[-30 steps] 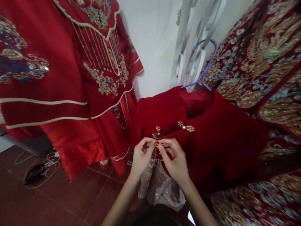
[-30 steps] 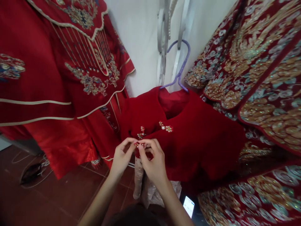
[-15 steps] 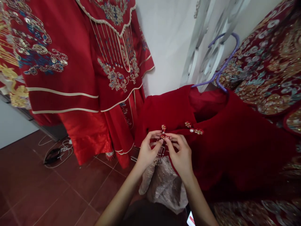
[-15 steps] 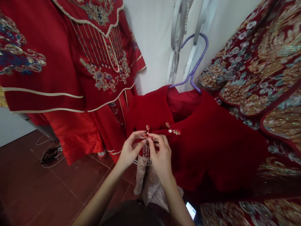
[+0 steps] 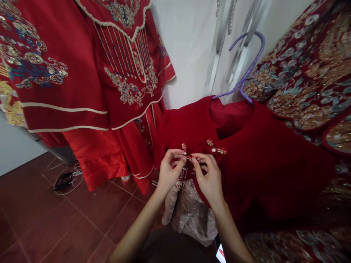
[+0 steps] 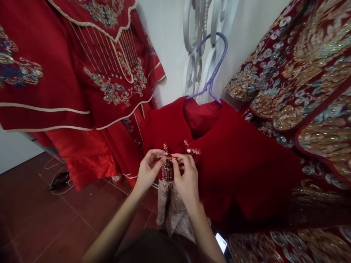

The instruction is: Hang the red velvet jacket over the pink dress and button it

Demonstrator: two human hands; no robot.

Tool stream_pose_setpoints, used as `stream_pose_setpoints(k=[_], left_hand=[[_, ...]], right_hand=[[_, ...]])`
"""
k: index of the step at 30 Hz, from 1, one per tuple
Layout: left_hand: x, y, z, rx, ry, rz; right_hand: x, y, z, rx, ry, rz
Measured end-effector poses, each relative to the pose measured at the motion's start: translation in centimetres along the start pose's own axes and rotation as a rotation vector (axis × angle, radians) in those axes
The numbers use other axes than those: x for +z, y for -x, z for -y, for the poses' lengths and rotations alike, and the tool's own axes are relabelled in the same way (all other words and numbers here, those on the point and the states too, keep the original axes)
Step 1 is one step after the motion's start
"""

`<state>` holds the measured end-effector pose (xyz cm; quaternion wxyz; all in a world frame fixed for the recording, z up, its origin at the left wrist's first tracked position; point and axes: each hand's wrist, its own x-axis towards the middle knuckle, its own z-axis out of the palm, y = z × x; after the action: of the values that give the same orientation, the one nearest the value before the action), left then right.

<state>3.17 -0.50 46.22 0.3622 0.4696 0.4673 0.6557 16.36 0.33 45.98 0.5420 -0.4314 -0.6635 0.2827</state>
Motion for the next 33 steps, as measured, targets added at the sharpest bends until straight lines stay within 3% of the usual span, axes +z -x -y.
stream_pose_setpoints(k=[10,18,33], left_hand=[[0.5,0.3,-0.5,-0.009,-0.045,0.066],[0.6,0.3,-0.8,-0.022,0.012,-0.003],[0.7,0.5,-0.9,-0.018,0.012,-0.020]], right_hand=[[-0.5,-0.2,-0.5,0.013,-0.038,0.060],[-0.6,-0.6,-0.7,-0.004,-0.047,0.052],[-0.4,-1.3,-0.1,-0.086,-0.039,0.008]])
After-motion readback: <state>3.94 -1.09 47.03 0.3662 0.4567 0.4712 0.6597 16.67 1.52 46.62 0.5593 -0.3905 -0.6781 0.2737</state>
